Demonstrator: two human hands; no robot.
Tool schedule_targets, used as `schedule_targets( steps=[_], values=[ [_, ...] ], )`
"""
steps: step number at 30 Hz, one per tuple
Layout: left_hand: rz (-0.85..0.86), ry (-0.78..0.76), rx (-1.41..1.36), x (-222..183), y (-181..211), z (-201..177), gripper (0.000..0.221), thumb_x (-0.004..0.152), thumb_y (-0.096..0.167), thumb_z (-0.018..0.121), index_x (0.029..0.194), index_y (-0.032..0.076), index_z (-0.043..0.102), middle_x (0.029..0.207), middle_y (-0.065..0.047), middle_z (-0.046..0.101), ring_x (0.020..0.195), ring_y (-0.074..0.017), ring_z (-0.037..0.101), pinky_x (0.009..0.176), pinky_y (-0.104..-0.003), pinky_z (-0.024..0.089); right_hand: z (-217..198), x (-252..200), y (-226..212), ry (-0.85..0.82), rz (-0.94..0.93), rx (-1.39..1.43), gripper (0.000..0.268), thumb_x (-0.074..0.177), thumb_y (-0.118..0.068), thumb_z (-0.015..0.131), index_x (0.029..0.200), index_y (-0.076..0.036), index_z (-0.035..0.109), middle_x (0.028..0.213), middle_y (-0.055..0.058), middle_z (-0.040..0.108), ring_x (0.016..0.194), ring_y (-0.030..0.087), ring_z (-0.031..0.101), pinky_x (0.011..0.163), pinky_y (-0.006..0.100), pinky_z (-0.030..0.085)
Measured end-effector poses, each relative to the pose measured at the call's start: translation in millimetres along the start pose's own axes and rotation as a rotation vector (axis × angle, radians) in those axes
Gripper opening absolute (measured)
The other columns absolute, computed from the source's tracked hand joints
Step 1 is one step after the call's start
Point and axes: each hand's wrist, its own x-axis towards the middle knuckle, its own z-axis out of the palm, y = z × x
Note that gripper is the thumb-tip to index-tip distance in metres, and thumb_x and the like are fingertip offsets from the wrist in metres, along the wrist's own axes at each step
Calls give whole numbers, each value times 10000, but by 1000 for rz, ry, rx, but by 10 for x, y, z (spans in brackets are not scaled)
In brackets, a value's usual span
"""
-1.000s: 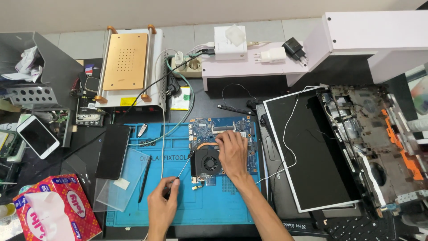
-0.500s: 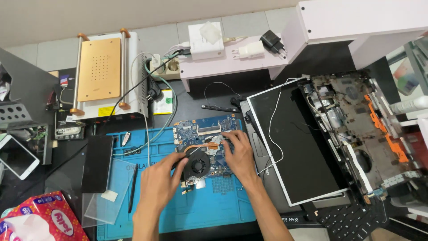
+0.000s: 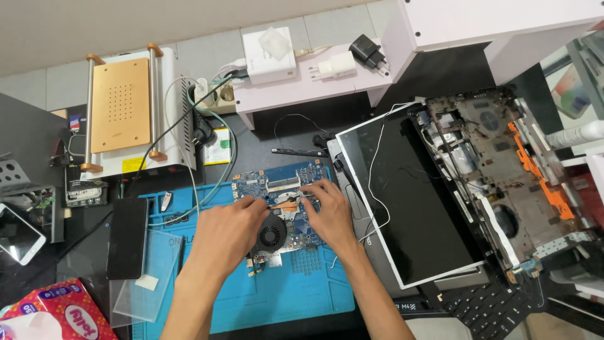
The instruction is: Repairing and disassembling various components of a laptop, including the screen and motherboard, on a technician's workbench.
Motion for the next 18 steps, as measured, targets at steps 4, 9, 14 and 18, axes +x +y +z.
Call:
schedule_targets(
  steps=[4, 9, 14, 18],
  values=[
    [165, 38, 131, 318, 146, -31, 108, 793, 144, 684, 869, 70, 704, 841, -83, 727, 670, -323, 709, 532, -439, 538, 0, 12, 8, -5, 4, 1, 199, 834, -84, 763, 1033, -84, 752, 951, 84, 682, 905, 279, 688, 786, 415, 545],
    [395, -117, 318, 771, 399, 37, 74, 746, 146, 760, 688, 113, 728, 733, -101, 721, 728, -294, 737, 590, -409, 562, 86, 10, 147, 42, -38, -10, 157, 808, -85, 765, 941, -43, 692, 924, 91, 692, 901, 310, 681, 753, 426, 542],
    [439, -97, 326, 977, 518, 242, 59, 723, 153, 780, 678, 129, 749, 744, -90, 727, 741, -273, 745, 576, -390, 559, 112, -11, 191, 101, -85, -19, 152, 793, -88, 761, 907, -32, 677, 953, 134, 695, 940, 370, 659, 764, 472, 522],
    [348, -250, 377, 995, 623, 174, 21, 725, 132, 785, 734, 136, 767, 774, -60, 733, 803, -246, 746, 606, -363, 560, 124, -27, 212, 50, 9, 0, 127, 824, -119, 744, 903, -40, 685, 920, 143, 696, 925, 373, 658, 763, 487, 517]
  ],
)
